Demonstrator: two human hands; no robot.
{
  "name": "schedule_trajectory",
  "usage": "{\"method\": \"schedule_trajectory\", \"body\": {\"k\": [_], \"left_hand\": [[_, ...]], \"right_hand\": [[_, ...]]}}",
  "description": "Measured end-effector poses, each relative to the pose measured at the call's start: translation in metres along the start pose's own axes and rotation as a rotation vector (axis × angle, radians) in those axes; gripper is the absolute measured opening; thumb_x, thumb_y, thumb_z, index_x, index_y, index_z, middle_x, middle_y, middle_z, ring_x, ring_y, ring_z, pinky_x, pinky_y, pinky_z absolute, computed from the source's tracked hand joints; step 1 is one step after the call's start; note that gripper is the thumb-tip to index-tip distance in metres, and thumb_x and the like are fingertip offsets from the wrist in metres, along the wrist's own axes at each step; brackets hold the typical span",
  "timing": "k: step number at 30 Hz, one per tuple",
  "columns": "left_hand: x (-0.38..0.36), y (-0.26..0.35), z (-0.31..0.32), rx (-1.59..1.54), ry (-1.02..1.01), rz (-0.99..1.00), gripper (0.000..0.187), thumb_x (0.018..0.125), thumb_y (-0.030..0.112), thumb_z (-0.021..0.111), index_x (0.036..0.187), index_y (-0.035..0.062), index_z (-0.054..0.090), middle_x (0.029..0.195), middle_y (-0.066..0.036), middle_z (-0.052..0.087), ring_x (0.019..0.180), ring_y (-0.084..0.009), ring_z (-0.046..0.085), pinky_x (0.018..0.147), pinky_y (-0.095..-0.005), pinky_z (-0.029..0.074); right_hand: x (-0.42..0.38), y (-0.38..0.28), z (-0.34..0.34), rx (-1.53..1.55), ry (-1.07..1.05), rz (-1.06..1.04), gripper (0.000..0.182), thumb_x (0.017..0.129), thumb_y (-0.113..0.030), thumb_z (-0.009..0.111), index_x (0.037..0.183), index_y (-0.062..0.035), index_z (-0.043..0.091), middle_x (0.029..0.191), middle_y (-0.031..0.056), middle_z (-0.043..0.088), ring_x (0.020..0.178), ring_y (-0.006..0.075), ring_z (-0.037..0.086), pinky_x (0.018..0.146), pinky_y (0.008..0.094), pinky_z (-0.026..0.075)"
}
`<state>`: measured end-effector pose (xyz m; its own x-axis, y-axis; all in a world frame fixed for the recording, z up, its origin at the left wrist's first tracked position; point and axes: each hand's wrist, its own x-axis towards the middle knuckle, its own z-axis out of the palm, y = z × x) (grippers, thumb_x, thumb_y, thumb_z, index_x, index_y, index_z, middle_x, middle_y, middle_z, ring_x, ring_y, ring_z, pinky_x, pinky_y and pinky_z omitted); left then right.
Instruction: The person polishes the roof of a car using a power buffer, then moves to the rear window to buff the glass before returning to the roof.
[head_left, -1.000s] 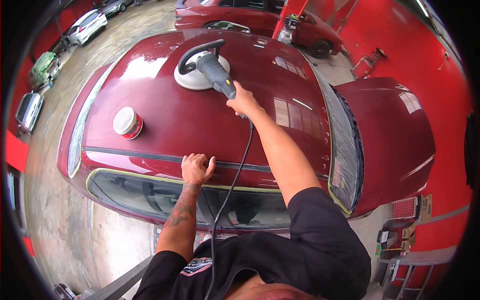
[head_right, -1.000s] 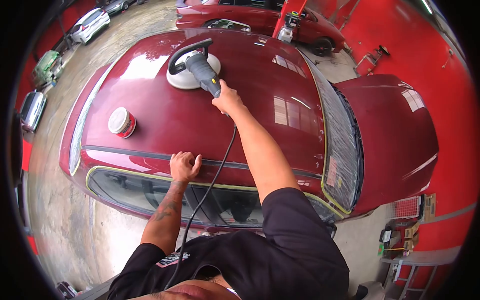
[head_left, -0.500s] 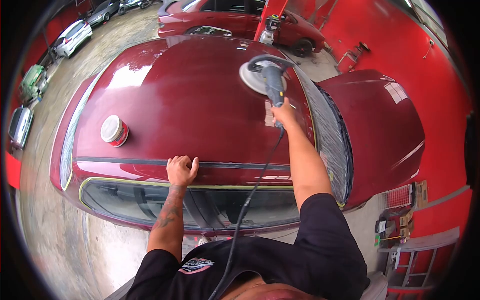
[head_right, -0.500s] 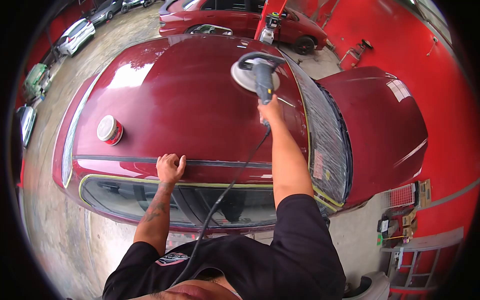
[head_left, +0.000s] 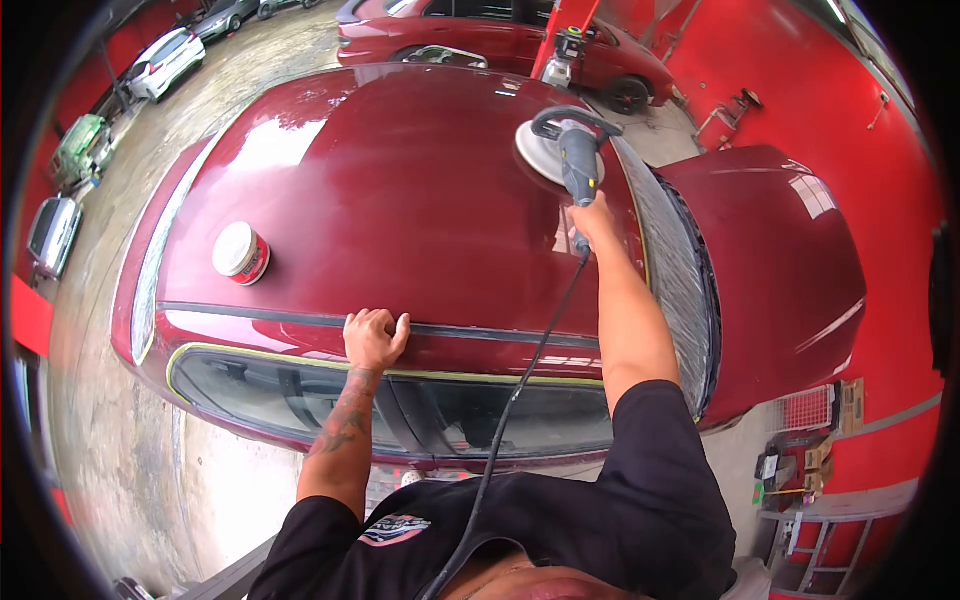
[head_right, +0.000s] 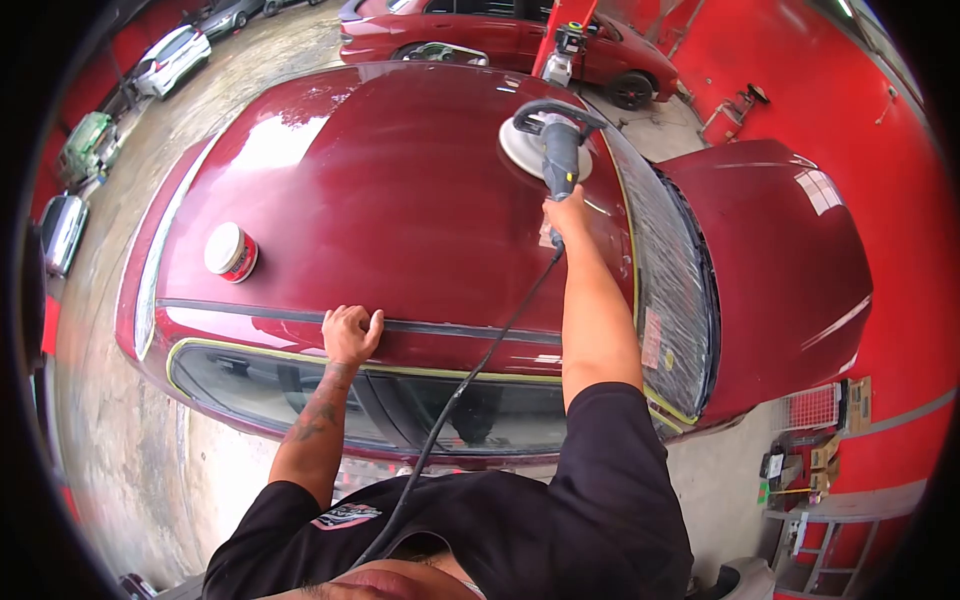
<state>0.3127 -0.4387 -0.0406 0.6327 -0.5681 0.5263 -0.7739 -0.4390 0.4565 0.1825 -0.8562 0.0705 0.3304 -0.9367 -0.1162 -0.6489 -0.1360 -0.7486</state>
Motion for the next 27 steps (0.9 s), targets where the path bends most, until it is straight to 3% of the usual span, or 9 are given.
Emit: {"method": "schedule_trajectory", "body": {"k": [6, 8, 9, 13, 15, 16, 21, 24, 27], "left_hand": [[0.002, 0.002, -0.003, -0.028, 0.003, 0.001, 0.043, 0.084, 0.032, 0.077, 0.057, 0.0128, 0.049, 0.057, -0.004, 0.053, 0.062, -0.0282, 0.057, 0.064, -0.0426, 0.041], [0.000, -0.004, 0.003, -0.034, 0.026, 0.018, 0.043, 0.083, 0.032, 0.077, 0.056, 0.0131, 0.050, 0.056, -0.004, 0.053, 0.062, -0.0277, 0.057, 0.063, -0.0423, 0.041], [0.002, -0.001, 0.000, -0.033, 0.019, 0.006, 0.043, 0.083, 0.033, 0.077, 0.056, 0.0130, 0.050, 0.056, -0.004, 0.053, 0.062, -0.0276, 0.057, 0.064, -0.0423, 0.041], [0.003, 0.001, -0.003, -0.035, 0.006, -0.008, 0.042, 0.084, 0.034, 0.076, 0.057, 0.0124, 0.052, 0.057, -0.004, 0.054, 0.062, -0.0277, 0.057, 0.064, -0.0423, 0.041], [0.002, -0.001, -0.004, -0.011, -0.034, -0.020, 0.040, 0.084, 0.035, 0.076, 0.059, 0.0126, 0.055, 0.060, -0.004, 0.058, 0.066, -0.0265, 0.059, 0.067, -0.0413, 0.043], [0.001, -0.001, -0.004, 0.000, -0.054, -0.026, 0.039, 0.085, 0.036, 0.076, 0.060, 0.0127, 0.057, 0.062, -0.003, 0.061, 0.067, -0.0259, 0.061, 0.068, -0.0409, 0.043], [0.002, -0.001, -0.003, -0.022, -0.002, 0.000, 0.040, 0.084, 0.035, 0.076, 0.059, 0.0118, 0.055, 0.061, -0.005, 0.059, 0.066, -0.0277, 0.059, 0.067, -0.0419, 0.043], [0.001, -0.001, -0.002, -0.033, -0.002, 0.000, 0.041, 0.085, 0.035, 0.076, 0.059, 0.0111, 0.054, 0.061, -0.006, 0.058, 0.066, -0.0291, 0.059, 0.067, -0.0428, 0.043], [0.000, -0.002, -0.001, -0.039, 0.000, 0.003, 0.040, 0.085, 0.035, 0.075, 0.060, 0.0111, 0.054, 0.061, -0.006, 0.058, 0.067, -0.0293, 0.059, 0.068, -0.0433, 0.043]], "right_hand": [[-0.010, -0.076, 0.075, -0.083, -0.121, -0.075, 0.077, 0.079, -0.014, 0.075, 0.148, -0.0082, 0.040, 0.098, 0.0196, 0.073, 0.059, 0.0261, 0.072, 0.055, 0.0403, 0.060], [-0.014, -0.094, 0.108, -0.072, -0.146, -0.142, 0.075, 0.080, -0.015, 0.075, 0.147, -0.0091, 0.041, 0.099, 0.0199, 0.073, 0.062, 0.0265, 0.073, 0.055, 0.0413, 0.061], [-0.030, -0.113, 0.112, -0.083, -0.184, -0.154, 0.068, 0.082, -0.011, 0.073, 0.143, -0.0102, 0.042, 0.112, 0.0244, 0.071, 0.075, 0.0331, 0.076, 0.057, 0.0413, 0.063], [-0.065, -0.153, 0.142, -0.151, -0.276, -0.218, 0.069, 0.082, -0.012, 0.071, 0.145, -0.0145, 0.042, 0.110, 0.0227, 0.073, 0.074, 0.0312, 0.076, 0.062, 0.0412, 0.063], [-0.079, -0.160, 0.151, -0.148, -0.350, -0.254, 0.076, 0.082, -0.011, 0.069, 0.151, -0.0178, 0.039, 0.113, 0.0227, 0.072, 0.075, 0.0315, 0.077, 0.064, 0.0412, 0.064], [-0.082, -0.159, 0.157, -0.159, -0.370, -0.264, 0.085, 0.082, -0.013, 0.068, 0.159, -0.0210, 0.033, 0.119, 0.0225, 0.071, 0.080, 0.0328, 0.077, 0.073, 0.0430, 0.064], [-0.079, -0.138, 0.160, -0.254, -0.386, -0.386, 0.090, 0.082, -0.016, 0.068, 0.162, -0.0212, 0.029, 0.126, 0.0217, 0.069, 0.088, 0.0352, 0.076, 0.086, 0.0447, 0.062], [-0.083, -0.126, 0.134, -0.193, -0.398, -0.297, 0.089, 0.081, -0.017, 0.070, 0.162, -0.0201, 0.030, 0.124, 0.0213, 0.070, 0.084, 0.0344, 0.077, 0.083, 0.0436, 0.063], [-0.070, -0.101, 0.110, -0.118, -0.334, -0.255, 0.086, 0.081, -0.018, 0.072, 0.158, -0.0160, 0.034, 0.116, 0.0262, 0.071, 0.074, 0.0311, 0.077, 0.068, 0.0415, 0.063]]}}
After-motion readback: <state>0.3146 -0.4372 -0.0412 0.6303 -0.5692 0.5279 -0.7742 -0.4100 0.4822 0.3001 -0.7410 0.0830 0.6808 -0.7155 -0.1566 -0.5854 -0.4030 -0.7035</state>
